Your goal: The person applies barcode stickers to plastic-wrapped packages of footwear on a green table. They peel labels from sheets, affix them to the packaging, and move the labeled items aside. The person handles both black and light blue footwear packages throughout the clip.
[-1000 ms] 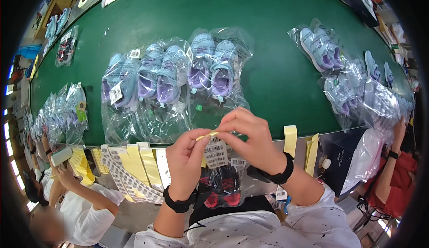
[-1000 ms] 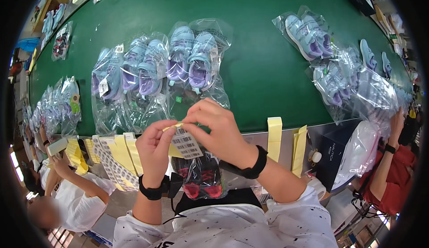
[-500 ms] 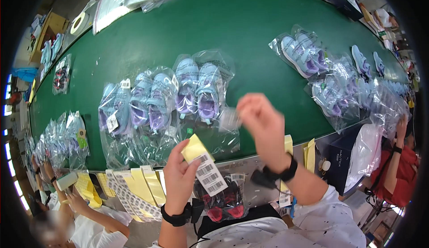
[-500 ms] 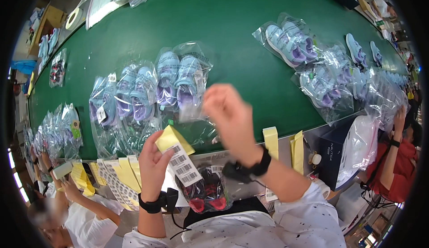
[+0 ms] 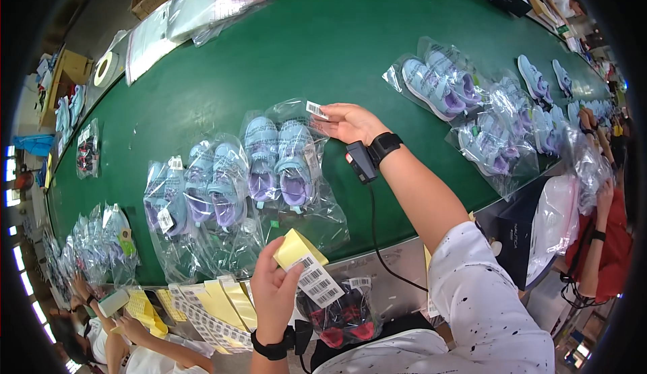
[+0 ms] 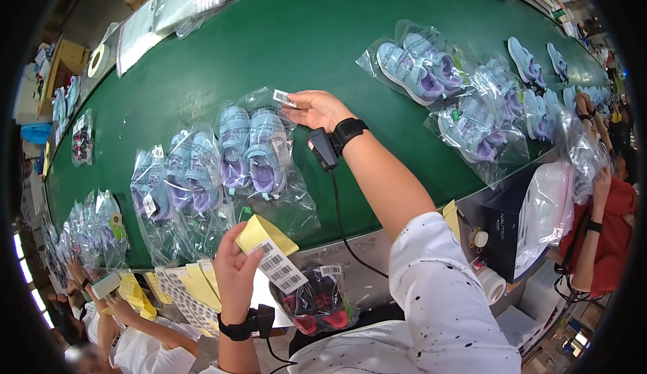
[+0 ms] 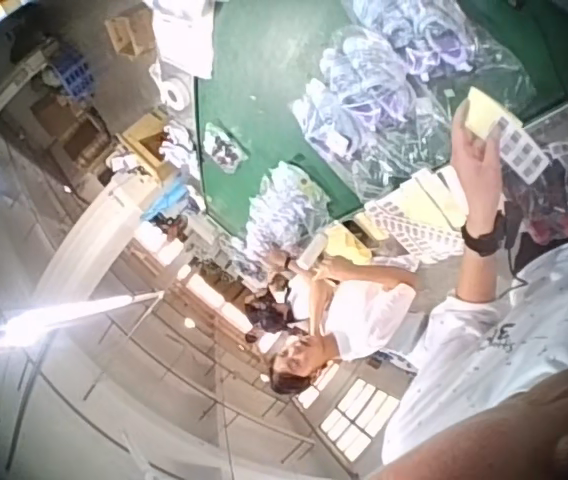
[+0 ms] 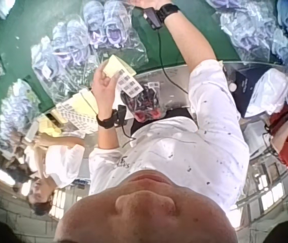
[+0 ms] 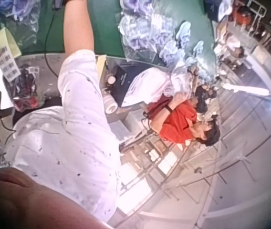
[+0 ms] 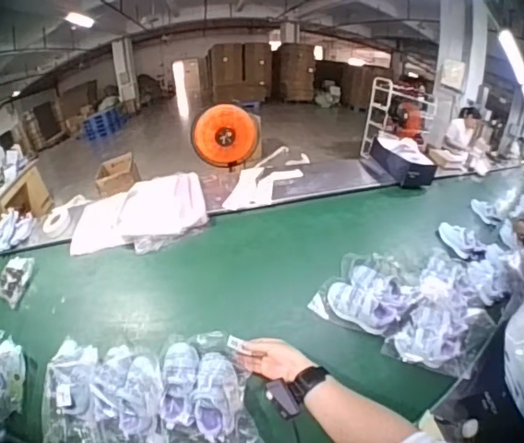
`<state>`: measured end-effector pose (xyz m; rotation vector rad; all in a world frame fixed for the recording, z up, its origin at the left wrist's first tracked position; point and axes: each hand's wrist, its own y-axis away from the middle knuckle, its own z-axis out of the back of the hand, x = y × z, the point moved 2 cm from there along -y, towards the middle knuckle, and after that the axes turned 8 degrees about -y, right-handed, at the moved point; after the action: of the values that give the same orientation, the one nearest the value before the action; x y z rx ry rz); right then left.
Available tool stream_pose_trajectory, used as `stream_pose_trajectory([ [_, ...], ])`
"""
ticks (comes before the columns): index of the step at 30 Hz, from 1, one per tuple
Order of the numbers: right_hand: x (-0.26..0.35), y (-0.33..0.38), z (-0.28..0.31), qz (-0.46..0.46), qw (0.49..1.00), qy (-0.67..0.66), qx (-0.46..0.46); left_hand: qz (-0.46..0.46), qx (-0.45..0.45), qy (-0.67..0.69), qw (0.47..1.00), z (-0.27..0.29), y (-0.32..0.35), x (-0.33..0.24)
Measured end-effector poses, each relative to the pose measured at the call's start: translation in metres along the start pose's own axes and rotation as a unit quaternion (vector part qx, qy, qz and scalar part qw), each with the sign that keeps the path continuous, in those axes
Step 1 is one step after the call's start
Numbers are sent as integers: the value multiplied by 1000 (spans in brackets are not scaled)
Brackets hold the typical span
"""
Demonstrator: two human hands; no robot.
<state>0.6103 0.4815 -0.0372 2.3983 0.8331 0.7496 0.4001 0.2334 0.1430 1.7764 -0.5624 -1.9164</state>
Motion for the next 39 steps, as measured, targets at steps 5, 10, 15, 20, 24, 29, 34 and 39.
stream_pose_trajectory([
  [5, -1, 0, -4, 58, 996, 43, -47, -3, -8, 1, 1000, -8, -3, -5],
  [10, 5, 19, -7, 135, 974, 164, -74, 3, -13, -7, 1000, -13, -3, 0],
  [15, 120, 95, 10, 415, 712, 543, -162, -10, -24, 46, 999, -16, 6, -1],
  [20, 231, 127, 121, 439, 407, 740, -305, -52, -61, 78, 994, -29, 10, 1],
  [24, 176, 98, 87, 337, 487, 751, -291, -81, -90, 38, 992, -34, 17, 4],
  [29, 71, 124, 17, 320, 587, 735, -116, -90, -64, 6, 994, -61, 15, -2],
  [34, -4, 201, -44, 447, 560, 697, 14, -96, -59, -6, 994, -66, 21, 0],
  [39, -44, 262, -58, 250, 802, 520, 155, -111, -20, -6, 994, -79, 25, -8],
])
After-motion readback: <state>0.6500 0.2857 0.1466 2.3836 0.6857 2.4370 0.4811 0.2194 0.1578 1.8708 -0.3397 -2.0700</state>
